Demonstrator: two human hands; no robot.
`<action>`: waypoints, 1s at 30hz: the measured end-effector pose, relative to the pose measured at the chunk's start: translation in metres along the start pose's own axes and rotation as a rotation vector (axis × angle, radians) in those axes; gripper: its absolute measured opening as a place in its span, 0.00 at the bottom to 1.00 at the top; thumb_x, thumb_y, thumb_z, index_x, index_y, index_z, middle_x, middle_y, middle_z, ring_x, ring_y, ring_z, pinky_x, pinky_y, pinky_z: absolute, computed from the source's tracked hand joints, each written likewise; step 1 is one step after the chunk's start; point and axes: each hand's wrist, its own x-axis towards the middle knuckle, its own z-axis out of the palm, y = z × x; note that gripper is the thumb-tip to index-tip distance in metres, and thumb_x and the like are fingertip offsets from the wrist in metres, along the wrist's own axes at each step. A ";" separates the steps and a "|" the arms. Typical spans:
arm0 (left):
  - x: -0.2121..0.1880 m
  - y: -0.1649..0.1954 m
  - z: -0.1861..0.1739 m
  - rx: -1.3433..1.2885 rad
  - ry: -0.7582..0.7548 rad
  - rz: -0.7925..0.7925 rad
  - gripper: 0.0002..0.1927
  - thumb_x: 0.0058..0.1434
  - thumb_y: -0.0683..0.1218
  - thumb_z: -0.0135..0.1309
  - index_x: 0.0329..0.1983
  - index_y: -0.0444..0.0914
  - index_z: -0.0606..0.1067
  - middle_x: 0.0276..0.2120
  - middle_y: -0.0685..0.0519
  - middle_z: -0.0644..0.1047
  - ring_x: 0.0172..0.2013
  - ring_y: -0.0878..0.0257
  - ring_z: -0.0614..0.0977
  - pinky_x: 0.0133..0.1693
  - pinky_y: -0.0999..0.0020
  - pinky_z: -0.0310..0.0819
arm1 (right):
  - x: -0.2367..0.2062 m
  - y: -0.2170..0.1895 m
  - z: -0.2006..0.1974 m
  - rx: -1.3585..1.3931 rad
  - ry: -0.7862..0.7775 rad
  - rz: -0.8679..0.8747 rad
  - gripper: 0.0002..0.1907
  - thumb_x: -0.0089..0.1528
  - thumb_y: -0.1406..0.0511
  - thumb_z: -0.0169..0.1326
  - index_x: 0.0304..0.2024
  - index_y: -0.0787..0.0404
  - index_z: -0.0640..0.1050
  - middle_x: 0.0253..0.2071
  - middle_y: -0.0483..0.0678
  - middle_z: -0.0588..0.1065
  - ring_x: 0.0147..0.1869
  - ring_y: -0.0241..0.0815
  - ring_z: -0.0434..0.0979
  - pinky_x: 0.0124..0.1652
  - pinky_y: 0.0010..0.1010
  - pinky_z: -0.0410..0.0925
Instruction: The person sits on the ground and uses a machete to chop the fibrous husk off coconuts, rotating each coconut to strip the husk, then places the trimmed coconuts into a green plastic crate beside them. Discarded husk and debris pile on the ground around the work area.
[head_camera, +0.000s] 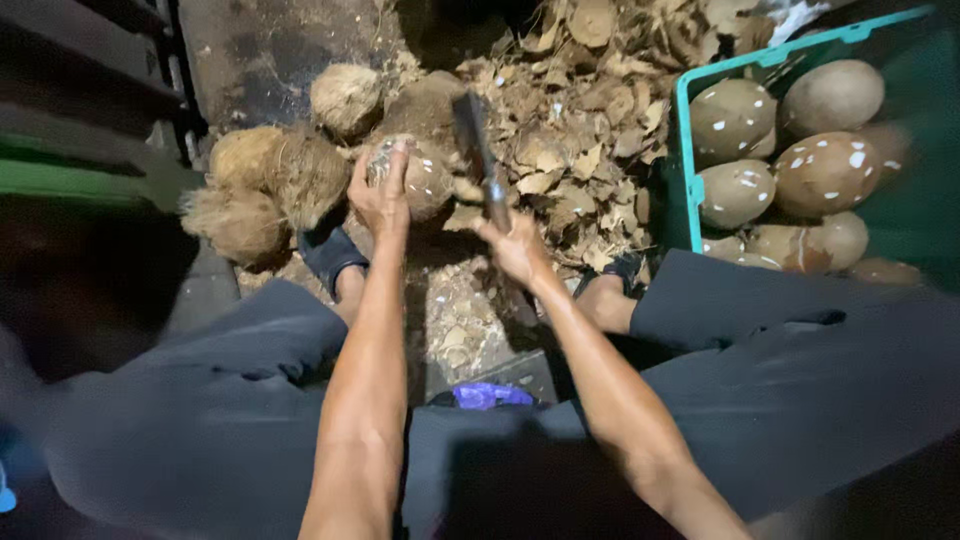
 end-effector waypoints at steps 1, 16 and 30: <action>0.004 -0.002 -0.001 0.026 0.011 0.022 0.40 0.53 0.67 0.64 0.56 0.32 0.77 0.52 0.41 0.82 0.53 0.50 0.82 0.59 0.58 0.72 | 0.000 -0.002 -0.004 -0.030 0.034 -0.080 0.19 0.63 0.53 0.57 0.27 0.56 0.70 0.19 0.38 0.66 0.19 0.32 0.67 0.20 0.31 0.66; 0.000 -0.009 0.011 0.403 0.151 0.152 0.30 0.64 0.64 0.56 0.54 0.35 0.80 0.51 0.37 0.80 0.52 0.41 0.79 0.57 0.54 0.68 | -0.015 0.004 -0.002 -0.153 0.172 -0.314 0.22 0.66 0.51 0.57 0.27 0.58 0.71 0.19 0.38 0.65 0.23 0.35 0.64 0.24 0.34 0.61; -0.004 -0.019 0.000 0.276 0.109 0.310 0.22 0.67 0.57 0.59 0.54 0.36 0.79 0.49 0.41 0.81 0.50 0.45 0.82 0.55 0.57 0.74 | 0.007 0.030 -0.001 -0.209 -0.174 0.232 0.17 0.63 0.55 0.59 0.29 0.60 0.71 0.21 0.42 0.70 0.22 0.39 0.70 0.22 0.36 0.66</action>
